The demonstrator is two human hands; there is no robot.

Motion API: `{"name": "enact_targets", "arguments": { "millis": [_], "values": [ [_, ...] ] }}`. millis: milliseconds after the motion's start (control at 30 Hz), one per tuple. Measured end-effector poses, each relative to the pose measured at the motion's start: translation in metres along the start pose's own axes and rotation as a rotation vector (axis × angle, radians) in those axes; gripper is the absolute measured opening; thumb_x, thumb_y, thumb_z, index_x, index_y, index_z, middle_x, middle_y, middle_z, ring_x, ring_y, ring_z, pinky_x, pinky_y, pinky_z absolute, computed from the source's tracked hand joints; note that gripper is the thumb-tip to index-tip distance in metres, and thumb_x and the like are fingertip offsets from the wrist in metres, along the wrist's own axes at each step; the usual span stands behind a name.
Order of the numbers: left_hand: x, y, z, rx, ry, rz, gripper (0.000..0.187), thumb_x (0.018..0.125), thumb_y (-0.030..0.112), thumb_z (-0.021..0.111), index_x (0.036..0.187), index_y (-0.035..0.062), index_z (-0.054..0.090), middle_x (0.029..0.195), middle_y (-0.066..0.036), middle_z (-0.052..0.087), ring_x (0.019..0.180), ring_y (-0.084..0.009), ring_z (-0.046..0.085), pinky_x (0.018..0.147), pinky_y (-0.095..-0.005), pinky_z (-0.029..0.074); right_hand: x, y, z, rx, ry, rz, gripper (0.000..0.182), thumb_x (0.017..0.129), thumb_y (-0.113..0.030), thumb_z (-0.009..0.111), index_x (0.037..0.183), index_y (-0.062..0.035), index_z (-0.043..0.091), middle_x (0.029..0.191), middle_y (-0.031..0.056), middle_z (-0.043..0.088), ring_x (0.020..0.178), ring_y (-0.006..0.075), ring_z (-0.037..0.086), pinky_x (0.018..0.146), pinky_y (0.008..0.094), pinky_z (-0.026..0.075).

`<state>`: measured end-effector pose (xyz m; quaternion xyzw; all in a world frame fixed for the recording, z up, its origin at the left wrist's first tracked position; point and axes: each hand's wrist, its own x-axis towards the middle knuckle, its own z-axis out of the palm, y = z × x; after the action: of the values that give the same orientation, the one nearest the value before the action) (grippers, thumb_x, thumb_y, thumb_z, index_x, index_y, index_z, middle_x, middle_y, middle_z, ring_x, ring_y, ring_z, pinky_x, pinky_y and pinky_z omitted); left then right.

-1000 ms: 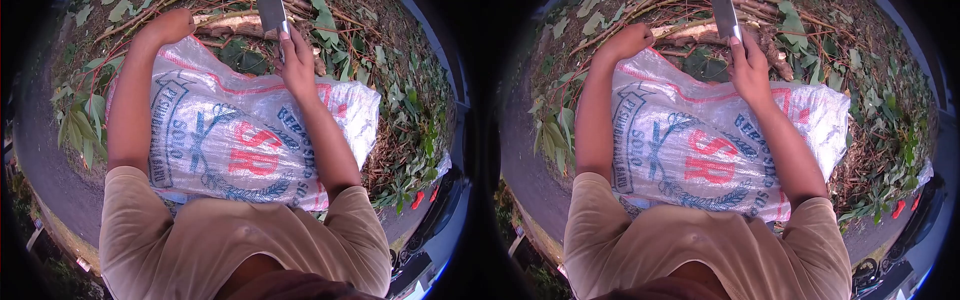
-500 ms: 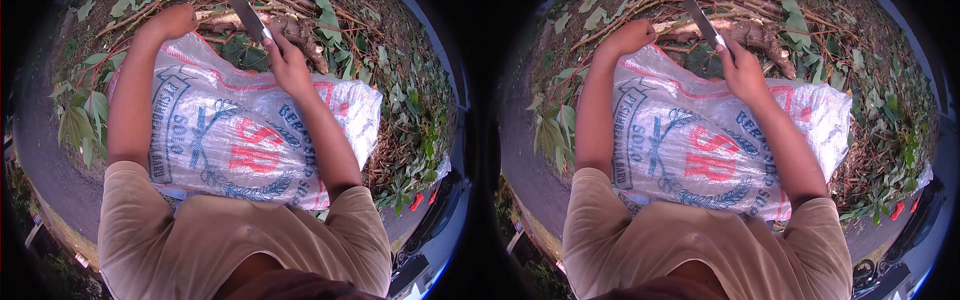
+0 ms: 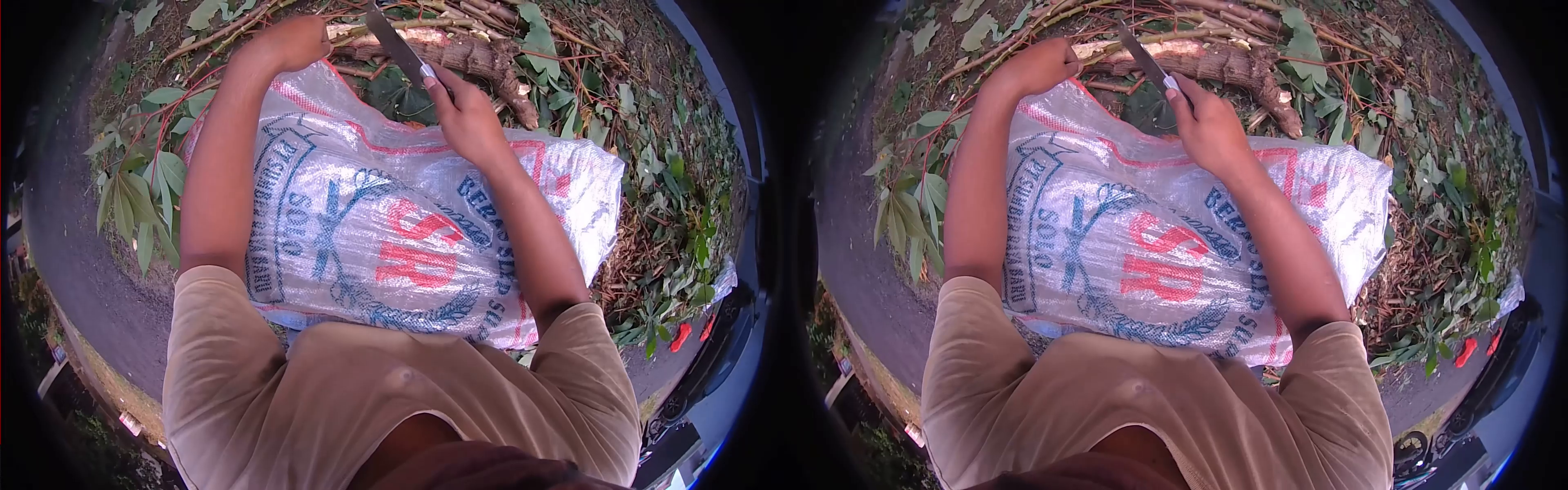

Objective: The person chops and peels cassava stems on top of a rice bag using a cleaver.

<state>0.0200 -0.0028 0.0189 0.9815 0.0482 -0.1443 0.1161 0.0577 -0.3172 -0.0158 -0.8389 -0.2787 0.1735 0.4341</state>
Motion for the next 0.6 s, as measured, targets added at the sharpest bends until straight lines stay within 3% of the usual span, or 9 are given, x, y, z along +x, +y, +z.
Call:
{"name": "enact_targets", "arguments": {
  "millis": [67, 167, 267, 300, 333, 400, 433, 533, 600],
  "values": [
    [0.004, -0.003, 0.004, -0.003, 0.057, 0.023, 0.029, 0.095, 0.021, 0.066, 0.090, -0.0073, 0.071, 0.080, -0.027, 0.068, 0.074, -0.0406, 0.068, 0.074, -0.0486, 0.053, -0.003, -0.008, -0.006, -0.019, -0.041, 0.029, 0.043, 0.109, -0.033, 0.054, 0.144, -0.0087, 0.061, 0.095, 0.0256, 0.073, 0.092, 0.0434, 0.072, 0.086, 0.0456, 0.054],
    [0.002, -0.002, 0.002, -0.009, -0.029, -0.069, 0.030, 0.095, 0.021, 0.066, 0.091, -0.0075, 0.072, 0.082, -0.027, 0.070, 0.075, -0.0386, 0.070, 0.074, -0.0482, 0.053, -0.011, -0.028, -0.014, 0.076, 0.012, 0.074, 0.043, 0.109, -0.033, 0.054, 0.143, -0.0088, 0.062, 0.096, 0.0258, 0.073, 0.093, 0.0441, 0.072, 0.085, 0.0470, 0.054],
    [-0.001, 0.008, -0.007, -0.007, -0.085, -0.062, 0.030, 0.095, 0.023, 0.067, 0.094, -0.0066, 0.073, 0.085, -0.026, 0.072, 0.077, -0.0379, 0.072, 0.076, -0.0476, 0.054, 0.001, 0.000, -0.003, 0.129, -0.031, 0.029, 0.043, 0.108, -0.034, 0.055, 0.143, -0.0092, 0.062, 0.093, 0.0248, 0.072, 0.086, 0.0410, 0.071, 0.082, 0.0439, 0.054],
    [0.002, -0.001, 0.001, -0.014, -0.085, -0.027, 0.029, 0.095, 0.022, 0.067, 0.095, -0.0058, 0.074, 0.085, -0.026, 0.072, 0.077, -0.0372, 0.072, 0.076, -0.0473, 0.054, 0.006, 0.010, -0.003, 0.034, -0.102, 0.042, 0.044, 0.108, -0.035, 0.057, 0.142, -0.0070, 0.063, 0.090, 0.0216, 0.072, 0.079, 0.0325, 0.070, 0.079, 0.0400, 0.054],
    [0.001, -0.003, 0.004, -0.004, -0.076, -0.015, 0.029, 0.095, 0.022, 0.067, 0.095, -0.0058, 0.074, 0.085, -0.026, 0.072, 0.077, -0.0372, 0.072, 0.076, -0.0473, 0.054, 0.007, 0.008, -0.008, 0.034, -0.085, 0.038, 0.044, 0.108, -0.035, 0.057, 0.142, -0.0070, 0.063, 0.090, 0.0216, 0.072, 0.079, 0.0325, 0.070, 0.079, 0.0400, 0.054],
    [0.000, -0.002, 0.007, 0.000, 0.077, -0.035, 0.029, 0.095, 0.023, 0.067, 0.094, -0.0056, 0.074, 0.085, -0.026, 0.072, 0.077, -0.0373, 0.072, 0.076, -0.0470, 0.055, 0.008, 0.005, -0.013, 0.243, -0.044, 0.210, 0.044, 0.109, -0.037, 0.057, 0.139, -0.0054, 0.066, 0.082, 0.0134, 0.069, 0.072, 0.0200, 0.064, 0.074, 0.0364, 0.053],
    [0.001, -0.004, 0.002, -0.027, -0.007, -0.030, 0.029, 0.096, 0.023, 0.067, 0.095, -0.0058, 0.074, 0.084, -0.026, 0.072, 0.077, -0.0370, 0.071, 0.076, -0.0468, 0.054, 0.006, 0.006, -0.014, 0.419, -0.025, 0.155, 0.044, 0.111, -0.033, 0.055, 0.147, -0.0083, 0.059, 0.074, -0.0030, 0.052, 0.056, 0.0053, 0.045, 0.049, 0.0243, 0.036],
    [-0.004, 0.001, -0.001, -0.053, -0.031, -0.064, 0.030, 0.096, 0.023, 0.067, 0.094, -0.0061, 0.074, 0.083, -0.025, 0.072, 0.075, -0.0365, 0.071, 0.075, -0.0466, 0.054, 0.005, -0.001, -0.036, 0.547, 0.065, 0.146, 0.046, 0.111, -0.033, 0.056, 0.150, -0.0091, 0.055, 0.074, -0.0042, 0.050, 0.055, 0.0036, 0.041, 0.048, 0.0232, 0.032],
    [-0.005, 0.003, -0.007, -0.052, -0.059, -0.081, 0.030, 0.097, 0.023, 0.067, 0.094, -0.0065, 0.074, 0.080, -0.025, 0.071, 0.072, -0.0356, 0.069, 0.074, -0.0465, 0.053, 0.009, 0.004, -0.042, 0.527, 0.107, 0.117, 0.041, 0.110, -0.032, 0.058, 0.143, -0.0072, 0.057, 0.074, -0.0043, 0.049, 0.055, 0.0034, 0.039, 0.048, 0.0232, 0.031]
  ]
}}
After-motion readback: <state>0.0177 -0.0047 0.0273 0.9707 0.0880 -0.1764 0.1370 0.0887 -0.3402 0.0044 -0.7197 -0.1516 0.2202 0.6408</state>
